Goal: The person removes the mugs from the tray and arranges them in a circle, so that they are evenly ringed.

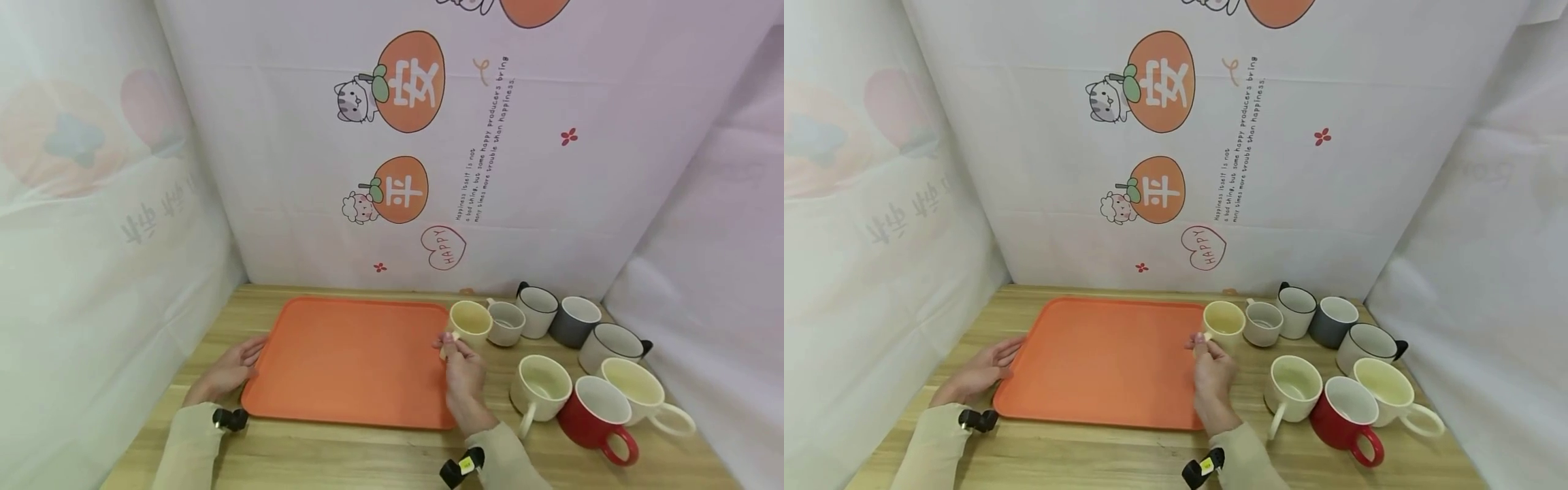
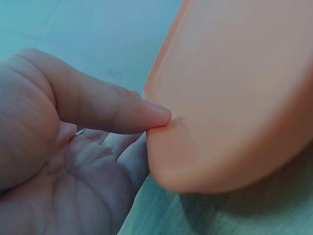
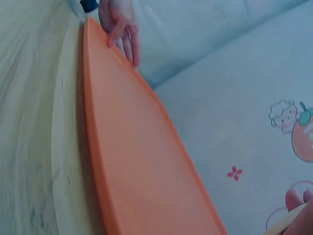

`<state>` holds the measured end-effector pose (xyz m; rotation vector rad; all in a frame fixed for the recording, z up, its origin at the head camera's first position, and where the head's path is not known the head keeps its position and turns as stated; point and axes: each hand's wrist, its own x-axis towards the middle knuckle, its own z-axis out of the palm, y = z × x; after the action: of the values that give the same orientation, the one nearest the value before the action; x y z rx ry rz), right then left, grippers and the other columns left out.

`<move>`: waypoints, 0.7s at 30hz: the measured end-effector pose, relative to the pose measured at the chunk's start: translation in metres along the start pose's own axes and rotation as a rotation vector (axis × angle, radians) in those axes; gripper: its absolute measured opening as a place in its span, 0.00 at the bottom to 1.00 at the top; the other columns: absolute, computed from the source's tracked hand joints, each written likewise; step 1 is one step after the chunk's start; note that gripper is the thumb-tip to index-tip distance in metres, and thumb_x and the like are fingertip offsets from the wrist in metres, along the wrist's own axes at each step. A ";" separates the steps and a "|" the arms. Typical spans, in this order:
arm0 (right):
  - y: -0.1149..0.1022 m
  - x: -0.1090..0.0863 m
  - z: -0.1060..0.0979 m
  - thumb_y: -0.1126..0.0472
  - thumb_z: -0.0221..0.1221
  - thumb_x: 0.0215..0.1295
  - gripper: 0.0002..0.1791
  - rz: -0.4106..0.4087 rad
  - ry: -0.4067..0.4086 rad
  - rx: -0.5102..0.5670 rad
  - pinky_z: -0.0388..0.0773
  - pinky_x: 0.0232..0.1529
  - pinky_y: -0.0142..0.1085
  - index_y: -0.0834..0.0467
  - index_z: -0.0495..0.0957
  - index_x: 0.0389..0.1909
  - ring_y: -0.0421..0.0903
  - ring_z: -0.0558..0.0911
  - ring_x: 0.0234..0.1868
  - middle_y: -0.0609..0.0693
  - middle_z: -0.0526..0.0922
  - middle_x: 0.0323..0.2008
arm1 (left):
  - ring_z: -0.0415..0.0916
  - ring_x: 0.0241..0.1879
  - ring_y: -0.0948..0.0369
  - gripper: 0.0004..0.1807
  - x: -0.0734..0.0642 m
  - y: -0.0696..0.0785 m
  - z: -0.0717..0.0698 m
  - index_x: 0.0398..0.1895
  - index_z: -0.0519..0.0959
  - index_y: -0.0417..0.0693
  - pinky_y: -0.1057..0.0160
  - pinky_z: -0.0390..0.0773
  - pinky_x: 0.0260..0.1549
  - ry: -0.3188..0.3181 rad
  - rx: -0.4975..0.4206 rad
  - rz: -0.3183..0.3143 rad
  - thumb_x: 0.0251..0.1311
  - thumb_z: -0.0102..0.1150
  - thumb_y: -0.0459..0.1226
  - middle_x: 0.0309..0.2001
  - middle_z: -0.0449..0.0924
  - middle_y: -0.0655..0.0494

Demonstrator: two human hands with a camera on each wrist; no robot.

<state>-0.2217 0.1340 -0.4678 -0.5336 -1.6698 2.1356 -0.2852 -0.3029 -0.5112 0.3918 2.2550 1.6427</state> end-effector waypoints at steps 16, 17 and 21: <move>0.026 0.028 -0.015 0.65 0.63 0.73 0.15 -0.148 0.368 0.056 0.76 0.45 0.17 0.62 0.92 0.27 0.27 0.84 0.41 0.36 0.90 0.26 | 0.42 0.82 0.30 0.50 0.001 -0.004 -0.001 0.84 0.44 0.28 0.76 0.76 0.58 -0.001 -0.004 0.008 0.57 0.51 0.17 0.83 0.42 0.25; 0.027 0.029 -0.015 0.65 0.63 0.73 0.15 -0.149 0.383 0.051 0.76 0.45 0.17 0.62 0.91 0.26 0.27 0.84 0.41 0.35 0.90 0.26 | 0.42 0.82 0.30 0.49 0.001 -0.004 -0.001 0.84 0.44 0.28 0.75 0.76 0.58 0.002 -0.005 0.007 0.57 0.51 0.17 0.83 0.42 0.25; 0.032 0.032 -0.015 0.64 0.63 0.73 0.16 -0.153 0.430 0.048 0.75 0.44 0.17 0.61 0.91 0.24 0.26 0.83 0.39 0.35 0.90 0.27 | 0.42 0.82 0.31 0.50 0.000 -0.004 -0.002 0.84 0.44 0.28 0.75 0.76 0.58 0.004 -0.006 0.003 0.57 0.51 0.17 0.83 0.42 0.25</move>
<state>-0.2431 0.1561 -0.5040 -0.7614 -1.3697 1.7904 -0.2861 -0.3055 -0.5146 0.3904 2.2527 1.6526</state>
